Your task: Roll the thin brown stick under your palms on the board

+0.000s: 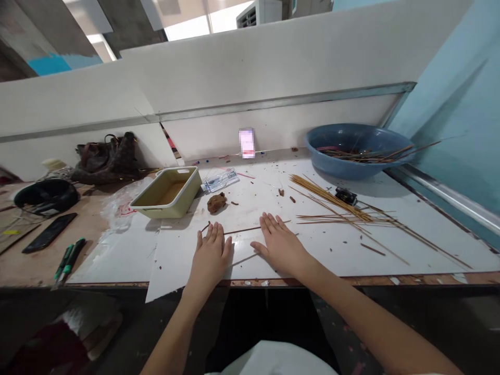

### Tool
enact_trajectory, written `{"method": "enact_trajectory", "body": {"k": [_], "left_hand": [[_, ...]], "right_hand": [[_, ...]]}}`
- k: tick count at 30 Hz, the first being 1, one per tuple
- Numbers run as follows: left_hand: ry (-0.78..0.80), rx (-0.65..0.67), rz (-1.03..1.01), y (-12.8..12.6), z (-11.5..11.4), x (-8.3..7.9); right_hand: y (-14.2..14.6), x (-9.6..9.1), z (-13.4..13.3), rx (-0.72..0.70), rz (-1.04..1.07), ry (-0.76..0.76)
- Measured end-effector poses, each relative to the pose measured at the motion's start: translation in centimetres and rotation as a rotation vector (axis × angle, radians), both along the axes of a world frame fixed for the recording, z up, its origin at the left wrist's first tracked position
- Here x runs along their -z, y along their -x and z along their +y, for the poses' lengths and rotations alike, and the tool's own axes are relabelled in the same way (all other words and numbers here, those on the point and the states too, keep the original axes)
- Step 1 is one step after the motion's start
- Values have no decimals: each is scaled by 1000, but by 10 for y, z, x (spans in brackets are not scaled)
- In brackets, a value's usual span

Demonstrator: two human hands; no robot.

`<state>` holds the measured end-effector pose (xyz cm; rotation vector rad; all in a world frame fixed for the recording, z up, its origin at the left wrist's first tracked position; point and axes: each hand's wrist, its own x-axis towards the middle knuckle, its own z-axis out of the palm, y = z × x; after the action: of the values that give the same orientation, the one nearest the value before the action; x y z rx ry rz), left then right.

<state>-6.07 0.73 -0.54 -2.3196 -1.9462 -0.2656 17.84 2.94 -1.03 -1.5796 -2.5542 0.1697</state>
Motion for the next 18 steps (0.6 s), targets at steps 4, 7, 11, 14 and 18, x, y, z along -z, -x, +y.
{"method": "enact_trajectory", "body": {"k": [4,7,11,14,18], "left_hand": [[-6,66,-19,13,-36,12],[4,82,-16,20,-47,16],[32,29,13,10,-15,4],[28,-14,15,1,4,-2],[-16,29,3,8,-22,8]], "right_hand": [[-8,19,-35,-15,29,-84],[-12,25,-43,-31,47,-116],[-8,13,-10,-17,31,-53],[-3,5,8,17,26,-11],[-6,12,-18,12,25,-44]]}}
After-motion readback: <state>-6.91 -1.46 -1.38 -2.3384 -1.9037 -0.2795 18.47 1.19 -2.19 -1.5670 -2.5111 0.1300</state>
